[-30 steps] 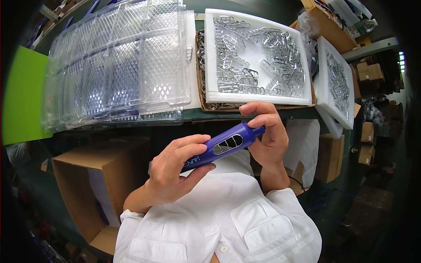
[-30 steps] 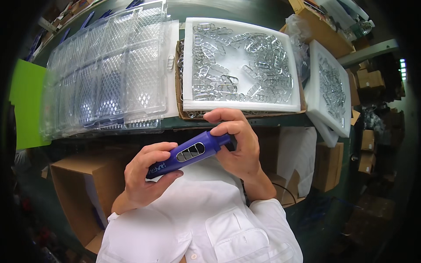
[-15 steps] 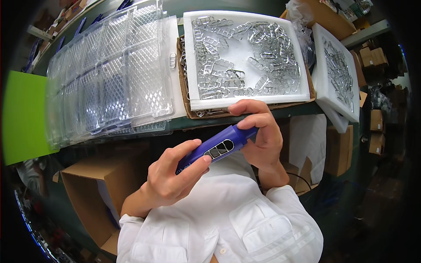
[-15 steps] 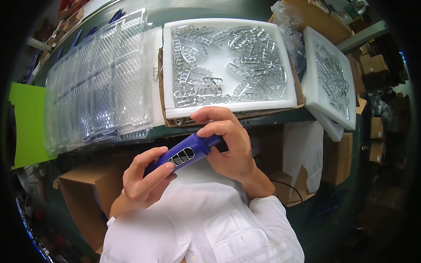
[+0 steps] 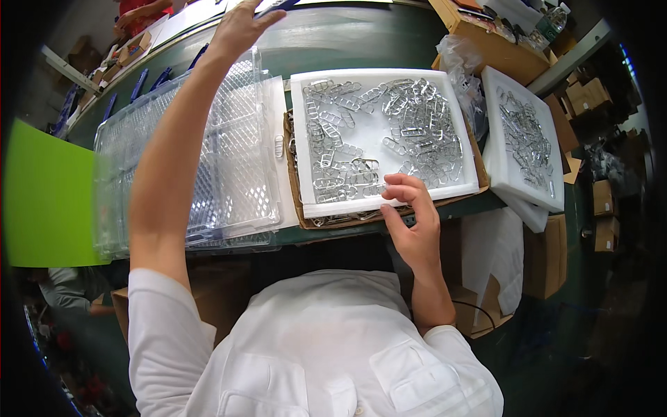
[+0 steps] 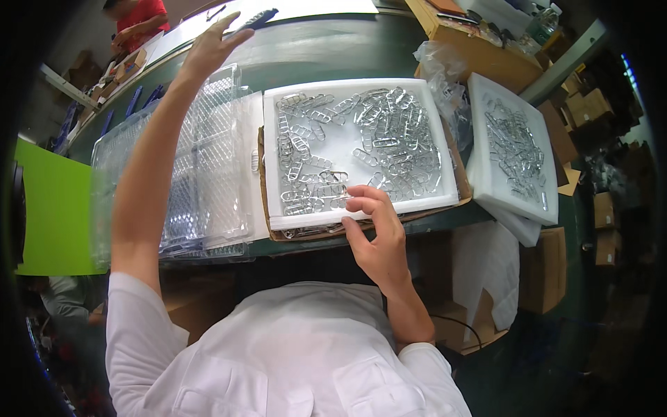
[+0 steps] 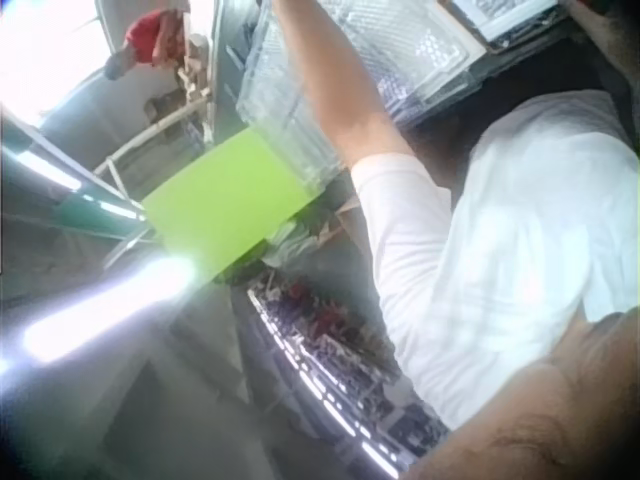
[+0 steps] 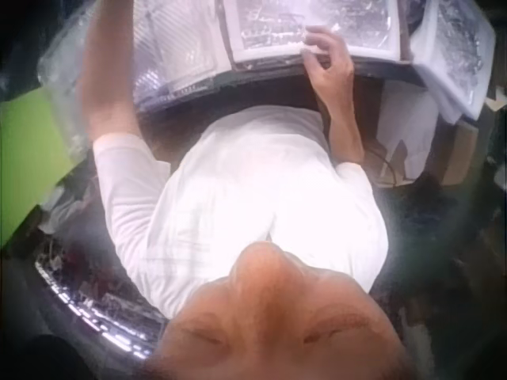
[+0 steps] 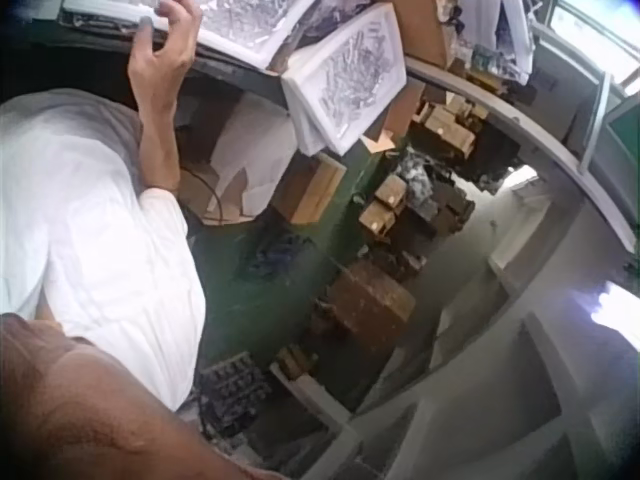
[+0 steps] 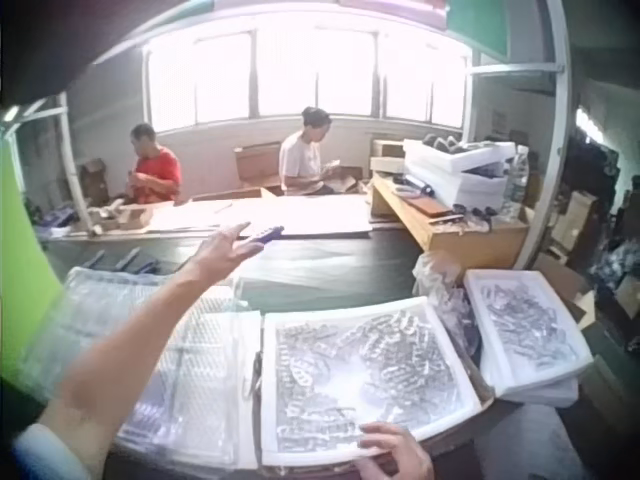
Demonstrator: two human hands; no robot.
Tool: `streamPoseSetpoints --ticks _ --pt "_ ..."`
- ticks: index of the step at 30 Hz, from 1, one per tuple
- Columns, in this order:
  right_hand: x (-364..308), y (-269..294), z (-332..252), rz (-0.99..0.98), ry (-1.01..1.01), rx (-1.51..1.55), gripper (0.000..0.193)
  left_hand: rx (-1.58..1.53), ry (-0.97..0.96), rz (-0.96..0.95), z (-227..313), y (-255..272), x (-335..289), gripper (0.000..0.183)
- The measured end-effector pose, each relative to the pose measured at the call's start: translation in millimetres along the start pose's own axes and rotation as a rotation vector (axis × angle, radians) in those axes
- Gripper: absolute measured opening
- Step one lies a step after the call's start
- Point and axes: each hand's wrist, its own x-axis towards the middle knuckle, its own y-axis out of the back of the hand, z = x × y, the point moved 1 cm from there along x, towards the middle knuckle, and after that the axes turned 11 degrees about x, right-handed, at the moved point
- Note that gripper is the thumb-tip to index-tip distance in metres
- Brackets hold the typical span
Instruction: The person repeatedly picks up a purple plastic keychain handle and a small metal keyring, inserts the ring into the handle, and closes the mechanism. They place the assembled keychains into a cardboard box. The process is repeated continuously throughout the clip.
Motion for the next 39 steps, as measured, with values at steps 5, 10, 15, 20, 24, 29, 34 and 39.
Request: streamPoseSetpoints --ticks 5,10,15,20,24,29,34,39 --pt "6.3 15.8 3.3 0.055 0.038 -0.279 0.031 -0.006 0.028 0.022 15.3 33.4 -28.8 0.053" --pt "38.2 13.5 20.3 -0.077 0.052 -0.448 0.019 -0.011 -0.073 0.044 -0.7 193.2 -155.5 0.039" --pt "74.3 -1.0 35.8 -0.294 0.163 -0.638 0.017 -0.007 0.415 0.031 -81.4 336.6 -341.8 0.043" --pt "80.7 6.1 41.7 -0.477 0.054 -0.587 0.023 0.104 1.059 0.351 -101.8 409.4 -549.4 0.04" --pt "75.2 19.4 63.0 -0.569 0.003 -0.63 0.043 0.171 1.483 0.235 -109.3 449.2 -742.2 0.037" --pt "78.2 15.4 49.7 -0.486 0.046 -0.524 0.045 0.454 1.712 -0.528 -58.5 455.7 -861.9 0.026" --pt "79.5 27.7 54.6 -0.377 -0.001 -0.464 0.043 0.828 1.388 -0.774 -59.9 418.9 -944.6 0.035" --pt "68.6 19.6 32.4 -0.291 -0.112 -0.445 0.043 0.886 1.334 -1.04 -73.8 388.3 -977.7 0.031"
